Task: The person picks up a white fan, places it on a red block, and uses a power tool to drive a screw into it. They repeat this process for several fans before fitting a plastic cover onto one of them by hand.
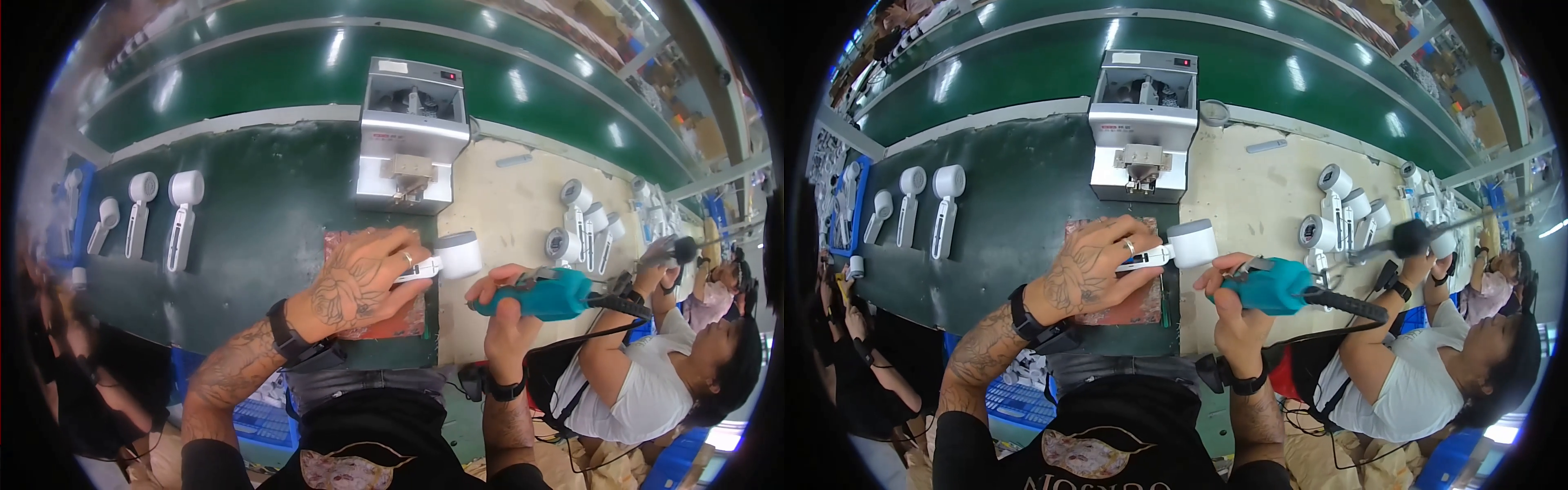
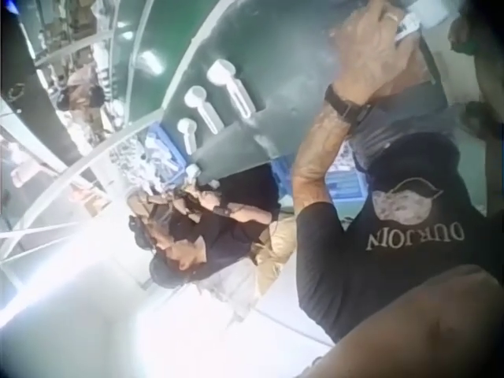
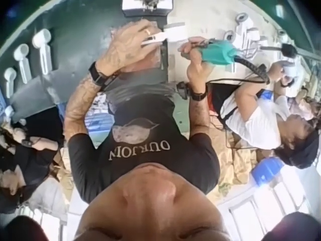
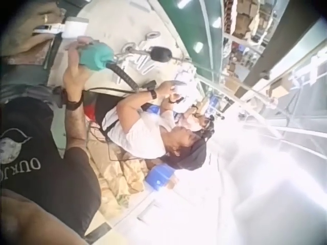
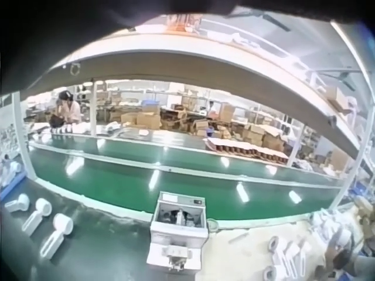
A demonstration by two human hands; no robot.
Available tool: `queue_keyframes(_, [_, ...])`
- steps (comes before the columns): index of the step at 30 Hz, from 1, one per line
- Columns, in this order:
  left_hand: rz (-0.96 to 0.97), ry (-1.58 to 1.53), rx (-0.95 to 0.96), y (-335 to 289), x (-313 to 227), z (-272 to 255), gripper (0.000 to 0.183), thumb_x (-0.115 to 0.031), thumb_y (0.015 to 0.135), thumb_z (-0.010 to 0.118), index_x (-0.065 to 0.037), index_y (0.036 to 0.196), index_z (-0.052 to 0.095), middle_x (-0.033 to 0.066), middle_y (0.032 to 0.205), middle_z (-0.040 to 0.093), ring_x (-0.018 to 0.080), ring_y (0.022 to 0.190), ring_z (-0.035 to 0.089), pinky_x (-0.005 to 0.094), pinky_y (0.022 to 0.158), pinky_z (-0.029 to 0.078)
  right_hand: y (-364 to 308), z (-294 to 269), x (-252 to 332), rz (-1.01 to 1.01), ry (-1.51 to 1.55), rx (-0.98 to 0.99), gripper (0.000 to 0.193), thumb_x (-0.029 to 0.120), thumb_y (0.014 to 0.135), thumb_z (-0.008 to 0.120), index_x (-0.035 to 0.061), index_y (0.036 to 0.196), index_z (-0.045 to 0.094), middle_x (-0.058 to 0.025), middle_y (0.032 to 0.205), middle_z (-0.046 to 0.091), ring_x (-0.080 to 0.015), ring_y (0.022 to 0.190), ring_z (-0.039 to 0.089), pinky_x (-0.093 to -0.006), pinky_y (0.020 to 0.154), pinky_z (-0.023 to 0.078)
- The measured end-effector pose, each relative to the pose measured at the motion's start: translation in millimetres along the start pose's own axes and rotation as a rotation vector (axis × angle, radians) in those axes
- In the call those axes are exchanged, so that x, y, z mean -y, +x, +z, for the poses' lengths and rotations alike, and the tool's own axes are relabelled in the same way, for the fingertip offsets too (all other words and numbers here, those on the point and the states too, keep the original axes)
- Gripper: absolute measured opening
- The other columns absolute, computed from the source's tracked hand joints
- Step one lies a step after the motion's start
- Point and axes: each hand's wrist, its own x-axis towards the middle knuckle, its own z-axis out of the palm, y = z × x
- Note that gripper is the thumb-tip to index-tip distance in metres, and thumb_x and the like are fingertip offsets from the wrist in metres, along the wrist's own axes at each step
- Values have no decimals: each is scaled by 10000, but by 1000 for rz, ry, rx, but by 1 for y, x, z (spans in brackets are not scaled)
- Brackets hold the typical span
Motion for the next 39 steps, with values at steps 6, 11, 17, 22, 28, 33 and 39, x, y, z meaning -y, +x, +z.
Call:
queue_keyframes(6, [-21,-65,-13,-11,8,-4,258,-200,829,759,-52,1036,719,86,1001,646,281,915,602,398,799,501,16,33,47,-95,140,24,716,665,891,619,-8,1110,513,-42,701,500,-171,597,528,-311,573,437])
queue_keyframes(11, [4,-152,-92,-7,22,-2,275,-198,814,781,-43,1036,737,77,904,645,271,876,595,382,773,497,61,64,49,-247,149,95,687,624,918,614,-25,1129,537,-52,731,517,-167,619,531,-308,575,431])
queue_keyframes(17, [-58,-80,-9,-10,30,-1,283,-287,841,753,-71,1024,741,72,989,631,252,970,583,379,847,494,113,97,37,-303,73,115,551,494,984,604,-38,1124,574,-62,730,551,-170,650,568,-307,602,472])
queue_keyframes(22, [-18,-52,7,-18,30,-9,425,-377,816,768,-141,1164,711,25,1103,619,229,1031,577,403,891,509,130,114,21,-289,9,160,443,410,1015,589,-23,1108,575,-59,738,568,-178,656,587,-307,603,478])
queue_keyframes(28, [17,3,-138,-25,37,3,426,-340,794,764,-71,1116,683,82,1045,622,266,995,591,402,861,512,127,123,-9,-279,155,168,367,364,1018,601,-2,1033,574,-59,723,569,-173,639,577,-303,580,476])
queue_keyframes(33, [96,-158,-198,-24,38,19,382,-348,845,695,-43,1074,672,111,1101,605,298,1095,549,445,987,443,109,75,-14,-111,40,98,322,309,1040,545,0,1130,568,-43,795,528,-146,720,510,-274,642,443])
queue_keyframes(39, [119,-103,-286,-36,49,34,410,-368,849,699,-32,1075,635,94,1105,545,291,1143,500,449,1041,386,67,86,21,-250,179,206,514,491,997,562,4,1159,554,-65,750,495,-173,645,470,-299,598,408])
